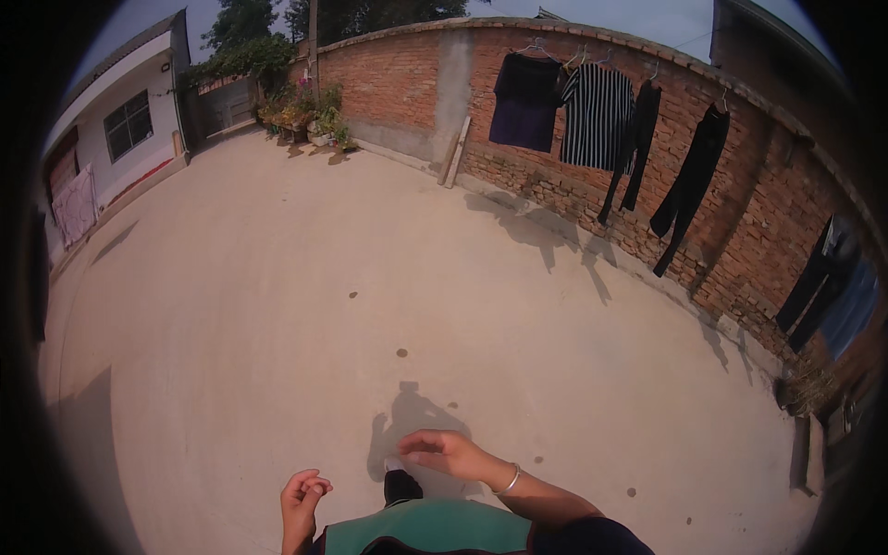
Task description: The person picks up glasses from a bed, places them on a table, retrieves shears from a drawer, uses the shears to trim threads from clothing hanging on a line outdoors, and затем wedges a block of wood into a gap between a door frame and a brick wall.
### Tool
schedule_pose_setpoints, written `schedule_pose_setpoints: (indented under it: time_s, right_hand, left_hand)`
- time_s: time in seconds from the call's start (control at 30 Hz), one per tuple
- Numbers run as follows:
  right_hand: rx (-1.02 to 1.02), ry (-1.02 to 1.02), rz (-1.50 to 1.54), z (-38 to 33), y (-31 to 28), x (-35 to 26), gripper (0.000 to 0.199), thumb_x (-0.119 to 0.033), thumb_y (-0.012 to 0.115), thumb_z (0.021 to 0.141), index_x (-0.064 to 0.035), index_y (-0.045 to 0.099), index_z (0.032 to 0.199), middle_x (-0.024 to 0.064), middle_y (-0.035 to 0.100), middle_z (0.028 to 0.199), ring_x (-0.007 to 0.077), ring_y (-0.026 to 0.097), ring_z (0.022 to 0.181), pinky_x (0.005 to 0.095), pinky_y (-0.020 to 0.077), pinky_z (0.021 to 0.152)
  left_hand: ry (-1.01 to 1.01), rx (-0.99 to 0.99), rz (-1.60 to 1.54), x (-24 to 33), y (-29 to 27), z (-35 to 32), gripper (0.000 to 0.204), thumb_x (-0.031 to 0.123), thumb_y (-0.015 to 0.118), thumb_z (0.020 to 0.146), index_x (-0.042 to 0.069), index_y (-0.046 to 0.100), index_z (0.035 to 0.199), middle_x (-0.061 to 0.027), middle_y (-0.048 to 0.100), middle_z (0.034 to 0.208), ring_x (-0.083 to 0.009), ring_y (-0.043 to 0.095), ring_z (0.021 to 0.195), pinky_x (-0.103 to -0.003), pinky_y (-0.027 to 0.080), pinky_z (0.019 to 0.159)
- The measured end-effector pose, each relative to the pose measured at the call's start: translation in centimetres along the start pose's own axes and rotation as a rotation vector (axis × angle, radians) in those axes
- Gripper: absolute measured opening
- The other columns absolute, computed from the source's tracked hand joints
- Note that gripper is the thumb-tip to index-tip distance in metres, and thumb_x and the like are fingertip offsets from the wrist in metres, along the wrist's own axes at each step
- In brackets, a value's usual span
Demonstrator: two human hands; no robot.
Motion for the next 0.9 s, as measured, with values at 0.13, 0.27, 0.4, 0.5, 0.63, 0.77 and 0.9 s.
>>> schedule_pose_setpoints:
  time_s: [0.13, 0.27, 0.4, 0.5, 0.63, 0.77, 0.9]
  right_hand:
    - [0.088, 0.053, -0.067, 11.7, -7.0, 1.5, 0.028, -0.012, 0.056, 0.093, -0.0031, 0.056, 0.119, 0.0048, 0.062, 0.112, 0.0117, 0.056, 0.107, 0.0269, 0.0440, 0.093]
    - [0.141, 0.098, 0.001, 20.9, -15.2, -0.9, 0.029, -0.015, 0.056, 0.093, -0.0018, 0.057, 0.119, 0.0055, 0.062, 0.112, 0.0130, 0.056, 0.107, 0.0281, 0.0435, 0.094]
    - [0.381, -0.008, 0.223, 28.1, -24.2, 0.0, 0.028, -0.013, 0.056, 0.093, -0.0004, 0.056, 0.118, 0.0056, 0.062, 0.111, 0.0127, 0.057, 0.105, 0.0281, 0.0444, 0.093]
    - [0.479, -0.038, 0.223, 33.7, -31.9, 1.2, 0.027, -0.012, 0.056, 0.093, 0.0003, 0.057, 0.118, 0.0056, 0.062, 0.110, 0.0124, 0.058, 0.104, 0.0279, 0.0448, 0.092]
    - [0.502, -0.004, 0.144, 44.2, -42.6, 0.1, 0.026, -0.013, 0.056, 0.094, 0.0001, 0.057, 0.117, 0.0051, 0.063, 0.108, 0.0118, 0.058, 0.103, 0.0268, 0.0451, 0.091]
    - [0.319, -0.076, 0.107, 57.1, -53.2, -4.2, 0.027, -0.013, 0.053, 0.095, -0.0019, 0.057, 0.119, 0.0058, 0.062, 0.113, 0.0131, 0.057, 0.107, 0.0280, 0.0438, 0.094]
    - [0.231, -0.075, -0.004, 68.5, -60.9, -10.0, 0.028, -0.016, 0.056, 0.094, -0.0006, 0.057, 0.117, 0.0058, 0.061, 0.113, 0.0118, 0.056, 0.105, 0.0276, 0.0444, 0.092]
  left_hand:
    - [0.037, 0.003, 0.051, 0.4, -2.2, 17.8, 0.024, -0.003, 0.053, 0.087, -0.003, 0.054, 0.110, -0.0092, 0.065, 0.088, -0.0147, 0.060, 0.085, -0.029, 0.048, 0.082]
    - [0.049, -0.182, 0.037, 2.7, 2.0, 36.5, 0.025, -0.003, 0.056, 0.087, -0.002, 0.055, 0.111, -0.0086, 0.066, 0.092, -0.0141, 0.061, 0.088, -0.027, 0.048, 0.082]
    - [0.079, -0.481, 0.234, 3.9, 8.0, 52.5, 0.023, -0.001, 0.057, 0.087, -0.002, 0.056, 0.110, -0.0078, 0.066, 0.093, -0.0148, 0.062, 0.092, -0.028, 0.049, 0.083]
    - [0.027, -0.615, 0.122, 2.0, 13.2, 62.5, 0.024, -0.002, 0.059, 0.085, -0.002, 0.057, 0.109, -0.0076, 0.066, 0.094, -0.0157, 0.063, 0.092, -0.029, 0.049, 0.085]
    - [-0.003, -0.641, 0.080, 1.3, 17.0, 74.5, 0.024, -0.003, 0.058, 0.085, -0.002, 0.057, 0.109, -0.0087, 0.065, 0.094, -0.0166, 0.063, 0.093, -0.029, 0.048, 0.085]
    - [0.020, -0.439, 0.217, 2.1, 15.4, 87.3, 0.024, -0.003, 0.055, 0.086, -0.002, 0.056, 0.110, -0.0079, 0.065, 0.095, -0.0139, 0.060, 0.089, -0.026, 0.047, 0.082]
    - [0.025, -0.228, 0.125, 1.5, 13.7, 99.6, 0.024, -0.002, 0.054, 0.086, -0.002, 0.056, 0.109, -0.0081, 0.065, 0.094, -0.0142, 0.060, 0.089, -0.027, 0.047, 0.082]
Point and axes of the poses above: each hand's wrist, its own z-axis towards the middle knuckle, its own y-axis out of the palm, x = y × z, the point moved 3 cm from there along z, towards the middle knuckle
